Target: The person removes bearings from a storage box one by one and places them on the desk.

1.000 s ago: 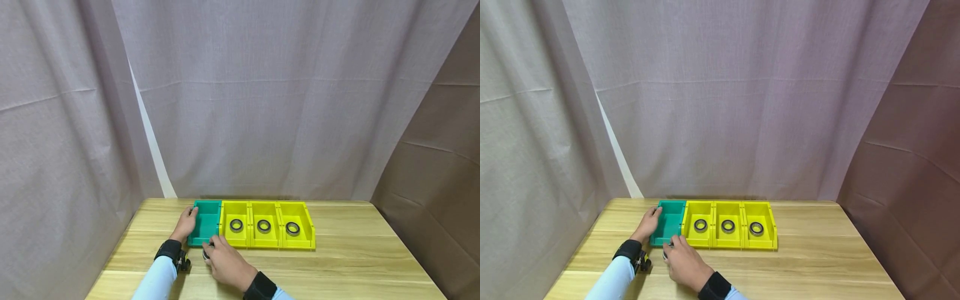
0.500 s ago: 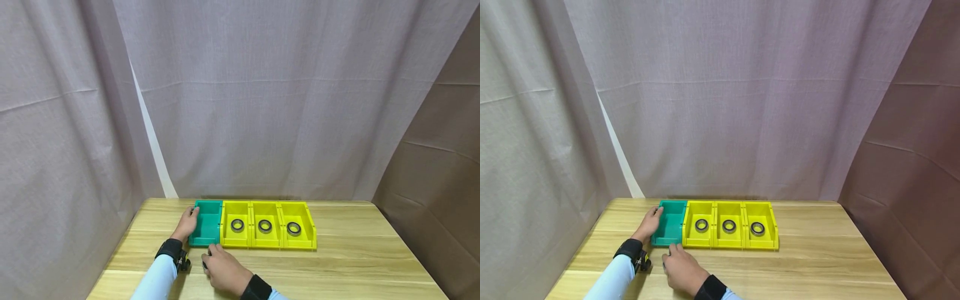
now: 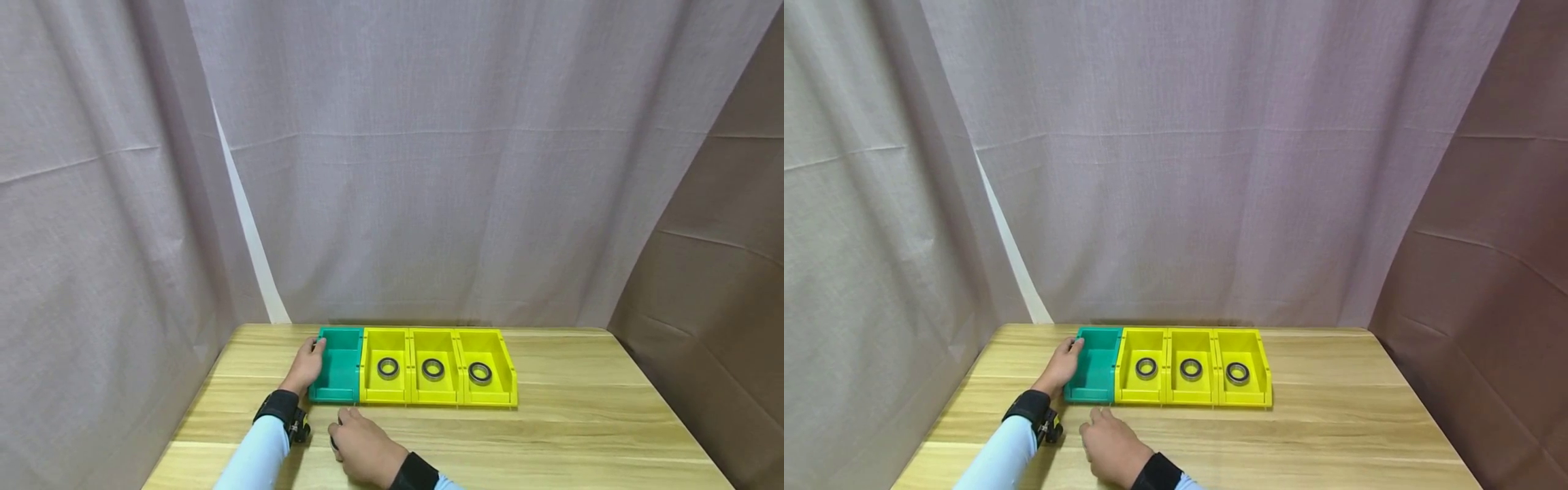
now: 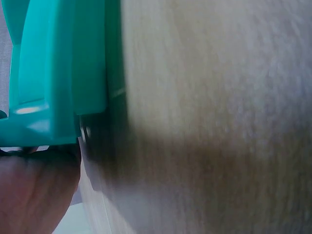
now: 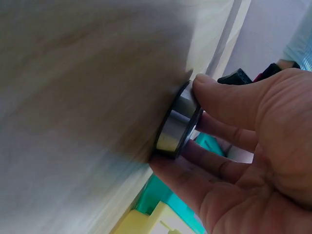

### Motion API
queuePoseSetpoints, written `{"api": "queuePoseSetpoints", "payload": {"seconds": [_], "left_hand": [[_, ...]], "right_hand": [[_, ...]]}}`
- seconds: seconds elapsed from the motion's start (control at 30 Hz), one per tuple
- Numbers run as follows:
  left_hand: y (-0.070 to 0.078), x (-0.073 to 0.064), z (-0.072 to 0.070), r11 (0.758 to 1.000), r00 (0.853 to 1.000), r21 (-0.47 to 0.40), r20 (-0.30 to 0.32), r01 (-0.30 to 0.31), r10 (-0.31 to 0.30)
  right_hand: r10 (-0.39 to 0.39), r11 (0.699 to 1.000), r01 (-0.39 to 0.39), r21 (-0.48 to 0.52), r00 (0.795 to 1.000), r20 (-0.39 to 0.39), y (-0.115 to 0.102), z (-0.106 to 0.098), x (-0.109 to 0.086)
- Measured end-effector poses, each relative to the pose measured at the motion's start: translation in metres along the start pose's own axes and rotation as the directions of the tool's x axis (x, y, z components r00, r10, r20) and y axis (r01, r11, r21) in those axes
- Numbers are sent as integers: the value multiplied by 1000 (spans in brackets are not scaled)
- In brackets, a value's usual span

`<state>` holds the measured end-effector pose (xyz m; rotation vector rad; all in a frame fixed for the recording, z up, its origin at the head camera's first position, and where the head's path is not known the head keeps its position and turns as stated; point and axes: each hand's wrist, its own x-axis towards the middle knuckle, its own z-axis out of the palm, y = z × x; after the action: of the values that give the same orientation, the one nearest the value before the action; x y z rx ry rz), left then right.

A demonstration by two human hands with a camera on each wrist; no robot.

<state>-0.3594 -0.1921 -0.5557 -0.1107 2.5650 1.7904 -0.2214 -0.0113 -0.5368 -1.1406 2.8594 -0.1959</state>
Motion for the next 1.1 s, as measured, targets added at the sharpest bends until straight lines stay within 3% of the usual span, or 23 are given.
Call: {"api": "queuePoseSetpoints", "payload": {"seconds": [0.23, 0.77, 0.9, 1.0, 1.1], "left_hand": [[-2, -1, 0, 1000, 1000, 14, 3, 3, -3], [-1, -3, -1, 1000, 1000, 21, 12, 10, -11], [-2, -3, 0, 1000, 1000, 17, 15, 12, -12], [-2, -3, 0, 1000, 1000, 19, 13, 7, -8], [-2, -3, -1, 1000, 1000, 13, 8, 5, -5]], "right_hand": [[0, 994, -1, -106, 1000, -15, -13, 4, -2], [32, 997, -34, -74, 999, -32, -18, 6, 3], [27, 999, -28, -41, 999, -24, -10, 25, 14], [30, 999, -31, -23, 999, -45, 0, 50, 24], [37, 999, -38, -22, 997, -73, -1, 53, 26]]}}
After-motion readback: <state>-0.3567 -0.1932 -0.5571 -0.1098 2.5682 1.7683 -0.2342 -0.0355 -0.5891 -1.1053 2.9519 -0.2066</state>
